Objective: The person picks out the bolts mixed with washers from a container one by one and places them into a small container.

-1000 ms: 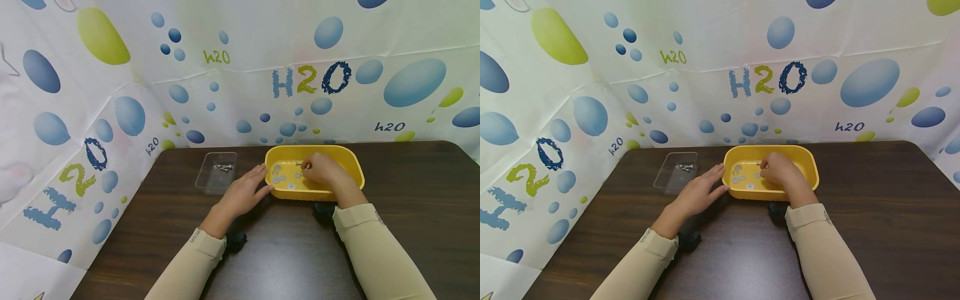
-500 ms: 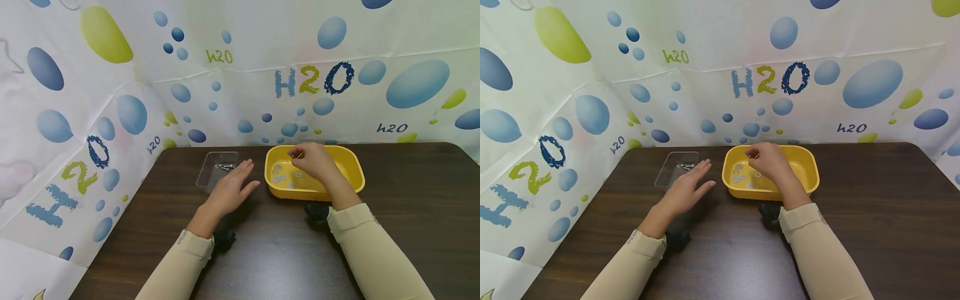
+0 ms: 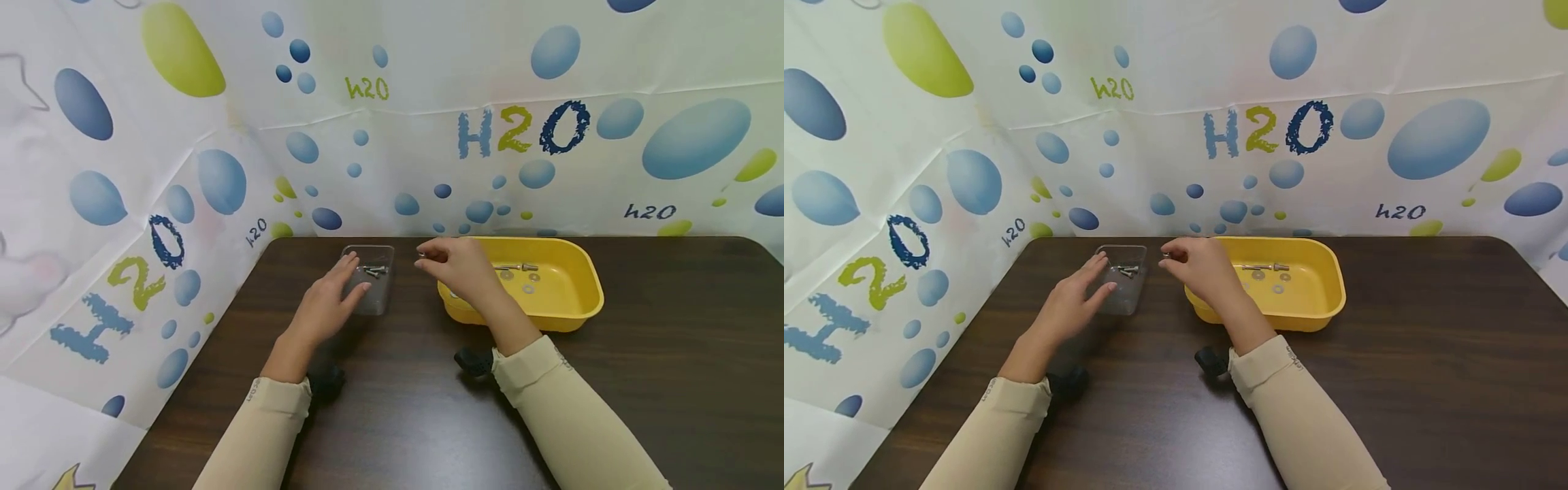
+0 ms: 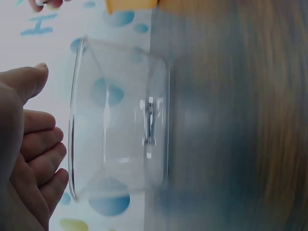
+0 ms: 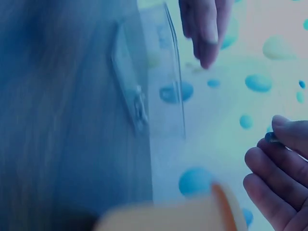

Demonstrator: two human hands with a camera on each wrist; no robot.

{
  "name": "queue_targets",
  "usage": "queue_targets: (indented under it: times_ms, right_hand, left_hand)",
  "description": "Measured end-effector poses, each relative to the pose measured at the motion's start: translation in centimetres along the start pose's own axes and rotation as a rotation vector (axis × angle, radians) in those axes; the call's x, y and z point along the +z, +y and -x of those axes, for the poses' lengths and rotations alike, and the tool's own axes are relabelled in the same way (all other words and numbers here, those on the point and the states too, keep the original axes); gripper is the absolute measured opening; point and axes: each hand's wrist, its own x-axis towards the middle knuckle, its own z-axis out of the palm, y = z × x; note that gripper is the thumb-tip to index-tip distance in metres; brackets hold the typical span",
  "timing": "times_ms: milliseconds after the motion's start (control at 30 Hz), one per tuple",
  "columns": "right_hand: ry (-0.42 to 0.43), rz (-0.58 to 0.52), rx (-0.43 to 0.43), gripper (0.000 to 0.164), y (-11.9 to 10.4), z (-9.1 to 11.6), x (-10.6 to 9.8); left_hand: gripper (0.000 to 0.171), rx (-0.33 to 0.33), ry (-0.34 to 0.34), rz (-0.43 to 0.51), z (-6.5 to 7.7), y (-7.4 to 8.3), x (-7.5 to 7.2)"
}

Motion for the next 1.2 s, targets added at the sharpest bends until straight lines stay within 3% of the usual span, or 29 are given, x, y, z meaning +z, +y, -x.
queue_targets:
  times_ms: [300, 500, 800, 1200]
  right_hand:
    - [-0.057, -0.019, -0.063, 0.022, -2.4, -0.8, 5.2]
    - [-0.135, 0.009, -0.080, 0.022, -3.2, -0.9, 7.6]
    - [-0.243, 0.096, -0.089, 0.025, -3.3, -0.8, 8.6]
    - [-0.260, 0.094, -0.115, 0.023, -3.2, -0.8, 8.6]
  left_hand:
    - [0.069, -0.093, -0.081, 0.039, 0.1, -2.6, -1.2]
    - [0.068, -0.094, -0.114, 0.055, 0.3, -3.7, -1.4]
    - [0.066, -0.092, -0.156, 0.058, 0.3, -4.1, -1.3]
    - [0.068, -0.085, -0.153, 0.053, 0.3, -4.1, -1.3]
